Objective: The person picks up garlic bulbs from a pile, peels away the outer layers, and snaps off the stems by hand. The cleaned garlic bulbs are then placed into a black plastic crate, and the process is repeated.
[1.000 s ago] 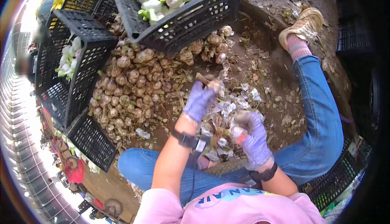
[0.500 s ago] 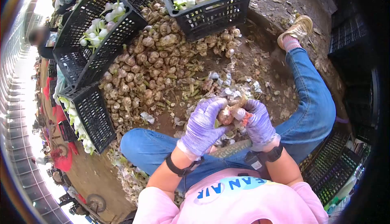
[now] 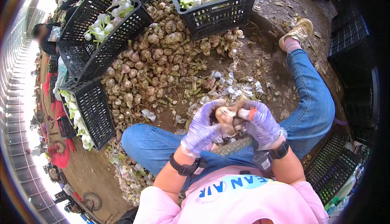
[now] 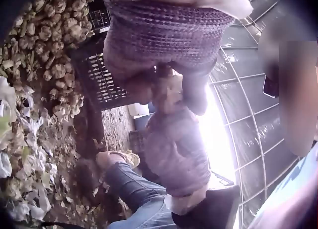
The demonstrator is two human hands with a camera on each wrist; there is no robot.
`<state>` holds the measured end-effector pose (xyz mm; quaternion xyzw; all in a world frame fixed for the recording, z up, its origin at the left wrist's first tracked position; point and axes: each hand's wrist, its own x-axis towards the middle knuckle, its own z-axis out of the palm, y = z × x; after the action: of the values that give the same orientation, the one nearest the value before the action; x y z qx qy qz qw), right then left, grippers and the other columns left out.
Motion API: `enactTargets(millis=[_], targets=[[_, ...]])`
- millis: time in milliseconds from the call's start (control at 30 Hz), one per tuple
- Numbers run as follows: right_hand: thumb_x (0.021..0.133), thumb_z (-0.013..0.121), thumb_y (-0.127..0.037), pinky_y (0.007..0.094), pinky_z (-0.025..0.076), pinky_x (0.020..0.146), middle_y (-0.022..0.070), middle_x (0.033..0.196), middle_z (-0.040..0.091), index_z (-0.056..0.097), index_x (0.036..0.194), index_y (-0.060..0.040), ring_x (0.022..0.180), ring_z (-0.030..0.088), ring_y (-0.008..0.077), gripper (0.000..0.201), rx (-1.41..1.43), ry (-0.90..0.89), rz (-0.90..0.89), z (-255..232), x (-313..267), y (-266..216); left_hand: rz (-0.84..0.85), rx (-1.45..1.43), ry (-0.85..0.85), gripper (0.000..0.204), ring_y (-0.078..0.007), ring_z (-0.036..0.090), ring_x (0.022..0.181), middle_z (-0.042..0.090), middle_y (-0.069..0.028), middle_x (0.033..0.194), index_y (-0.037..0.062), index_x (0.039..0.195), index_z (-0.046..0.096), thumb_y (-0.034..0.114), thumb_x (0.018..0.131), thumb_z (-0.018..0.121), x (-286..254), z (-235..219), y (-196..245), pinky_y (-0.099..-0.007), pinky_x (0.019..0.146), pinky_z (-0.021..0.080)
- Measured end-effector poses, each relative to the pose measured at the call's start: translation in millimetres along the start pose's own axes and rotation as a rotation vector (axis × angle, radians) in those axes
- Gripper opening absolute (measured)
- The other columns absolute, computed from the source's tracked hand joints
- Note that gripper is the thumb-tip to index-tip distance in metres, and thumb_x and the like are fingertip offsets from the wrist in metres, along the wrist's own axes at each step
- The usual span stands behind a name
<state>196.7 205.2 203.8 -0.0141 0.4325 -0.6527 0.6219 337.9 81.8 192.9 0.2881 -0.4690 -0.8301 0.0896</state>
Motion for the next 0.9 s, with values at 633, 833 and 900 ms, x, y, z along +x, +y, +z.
enactTargets(millis=[633, 833, 900], targets=[[0.083, 0.065, -0.014, 0.0243, 0.05, 0.073, 0.0047, 0.095, 0.062, 0.057, 0.107, -0.0018, 0.084, 0.06, 0.0106, 0.028, -0.115, 0.114, -0.286, 9, 4, 1, -0.01, -0.143, -0.111, 0.077, -0.0167, 0.054, 0.1, 0.054, -0.0088, 0.112, -0.0009, 0.127, 0.041, 0.045, 0.073, 0.071, 4, -2, -6, -0.0292, 0.088, 0.045], [0.083, 0.064, -0.016, 0.0253, 0.049, 0.075, 0.0061, 0.097, 0.062, 0.056, 0.109, -0.0005, 0.086, 0.06, 0.0121, 0.031, -0.097, 0.067, -0.181, 6, 1, -4, -0.044, -0.27, -0.046, 0.074, -0.0161, 0.054, 0.099, 0.054, -0.0088, 0.112, -0.0008, 0.126, 0.042, 0.042, 0.074, 0.071, 3, 7, -3, -0.0295, 0.086, 0.046], [0.084, 0.062, -0.017, 0.0253, 0.048, 0.079, 0.0071, 0.105, 0.059, 0.052, 0.116, 0.0, 0.094, 0.057, 0.0124, 0.037, -0.109, 0.058, -0.279, 4, 3, 2, -0.032, -0.21, -0.015, 0.077, -0.0184, 0.052, 0.104, 0.053, -0.0101, 0.115, -0.0008, 0.126, 0.042, 0.042, 0.07, 0.074, 3, 7, -1, -0.0314, 0.09, 0.043]])
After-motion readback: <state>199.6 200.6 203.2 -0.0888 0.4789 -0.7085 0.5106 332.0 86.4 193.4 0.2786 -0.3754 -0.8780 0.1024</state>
